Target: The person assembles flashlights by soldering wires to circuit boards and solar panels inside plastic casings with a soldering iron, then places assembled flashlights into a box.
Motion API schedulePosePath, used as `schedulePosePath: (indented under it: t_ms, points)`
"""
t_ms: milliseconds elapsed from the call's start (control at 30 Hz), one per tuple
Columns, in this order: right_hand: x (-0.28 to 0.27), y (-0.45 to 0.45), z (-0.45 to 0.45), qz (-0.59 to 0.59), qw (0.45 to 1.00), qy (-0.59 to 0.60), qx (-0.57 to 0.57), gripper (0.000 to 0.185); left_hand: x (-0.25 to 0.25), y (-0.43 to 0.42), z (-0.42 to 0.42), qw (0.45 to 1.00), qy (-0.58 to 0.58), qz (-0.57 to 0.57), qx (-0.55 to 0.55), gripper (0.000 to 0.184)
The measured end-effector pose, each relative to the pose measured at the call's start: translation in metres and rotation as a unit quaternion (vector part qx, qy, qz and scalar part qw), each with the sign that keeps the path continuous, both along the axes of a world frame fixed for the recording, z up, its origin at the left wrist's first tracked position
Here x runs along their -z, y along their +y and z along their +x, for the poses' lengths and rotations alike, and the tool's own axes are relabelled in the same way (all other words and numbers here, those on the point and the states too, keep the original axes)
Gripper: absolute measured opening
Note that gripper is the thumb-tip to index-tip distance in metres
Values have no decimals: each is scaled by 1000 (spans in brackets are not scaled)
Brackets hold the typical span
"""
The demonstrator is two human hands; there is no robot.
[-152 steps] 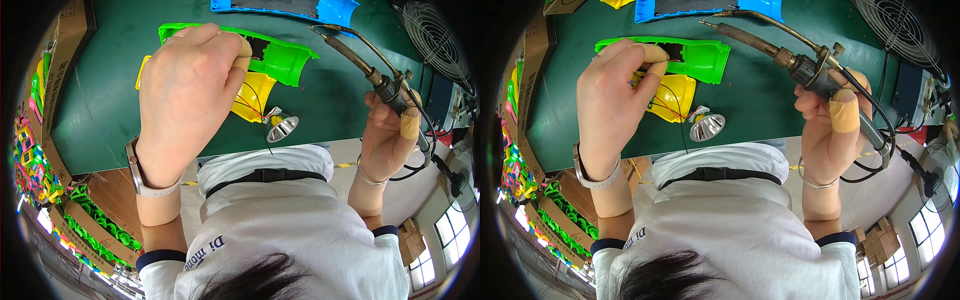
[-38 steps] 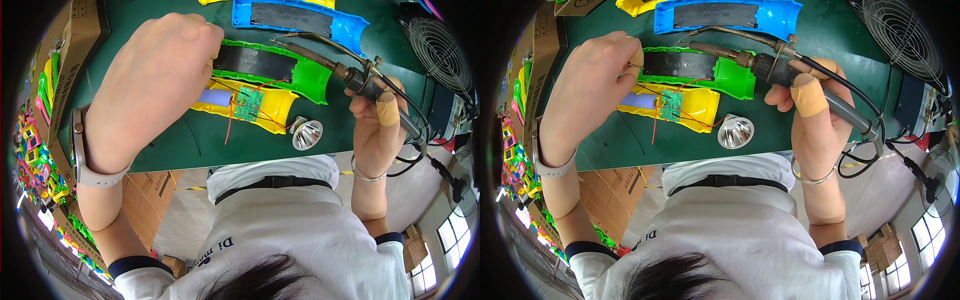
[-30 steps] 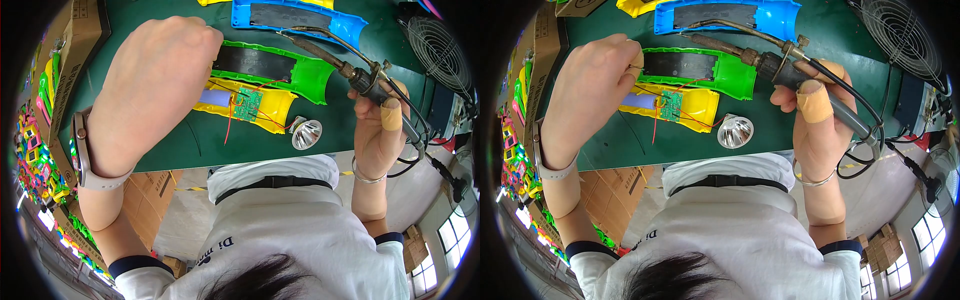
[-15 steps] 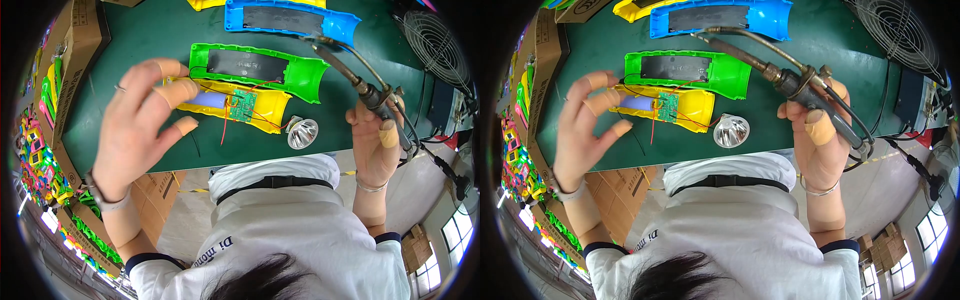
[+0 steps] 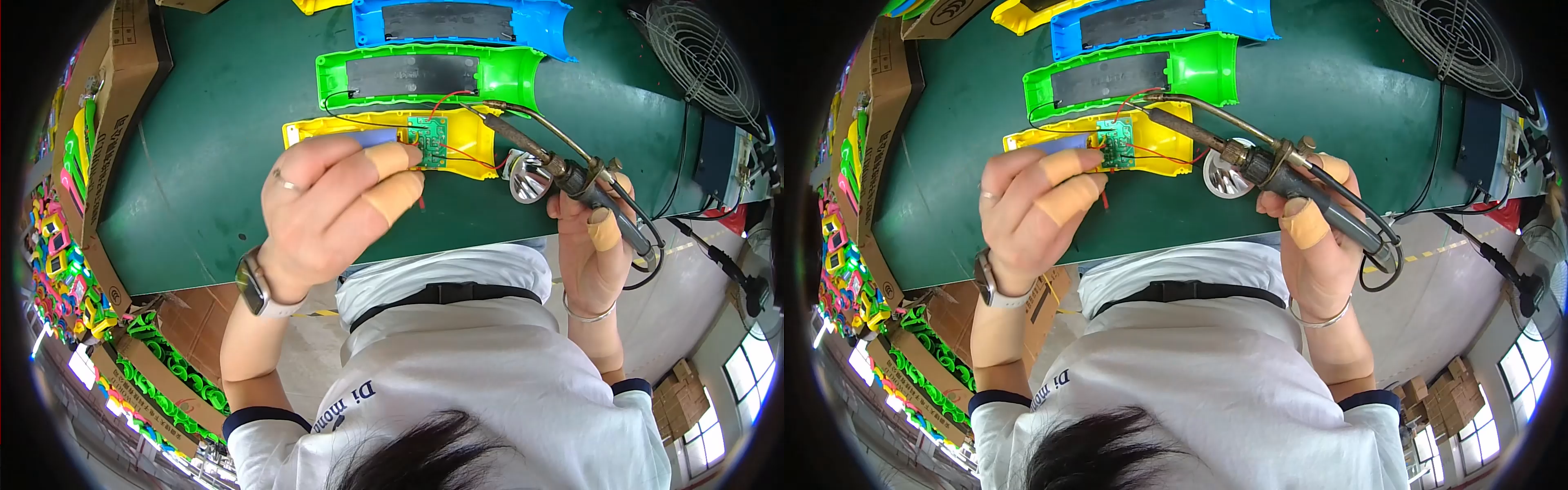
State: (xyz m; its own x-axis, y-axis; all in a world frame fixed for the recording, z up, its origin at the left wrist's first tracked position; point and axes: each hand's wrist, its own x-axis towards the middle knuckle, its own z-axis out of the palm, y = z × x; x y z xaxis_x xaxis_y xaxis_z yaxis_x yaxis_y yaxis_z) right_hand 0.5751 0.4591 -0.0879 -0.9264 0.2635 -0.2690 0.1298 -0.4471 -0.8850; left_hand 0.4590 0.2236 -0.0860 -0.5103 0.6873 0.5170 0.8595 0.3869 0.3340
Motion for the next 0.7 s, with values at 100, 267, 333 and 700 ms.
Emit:
schedulePosePath:
  t_ms: [100, 267, 333, 700]
  points:
    - [-6, -2, 2, 1, 1000, 1, 27, 32, -1, 7, 4, 991, -124, 35, -43, 24]
    - [-10, -17, 1, 25, 992, -22, 121, 36, -6, 15, 6, 980, -169, 47, -95, 20]
    - [-9, -19, 5, 40, 994, -23, 98, 35, -12, 17, 8, 977, -174, 4, -124, 19]
    - [-6, -27, 6, 18, 996, -51, 72, 23, -26, 25, 11, 964, -192, -67, -171, 17]
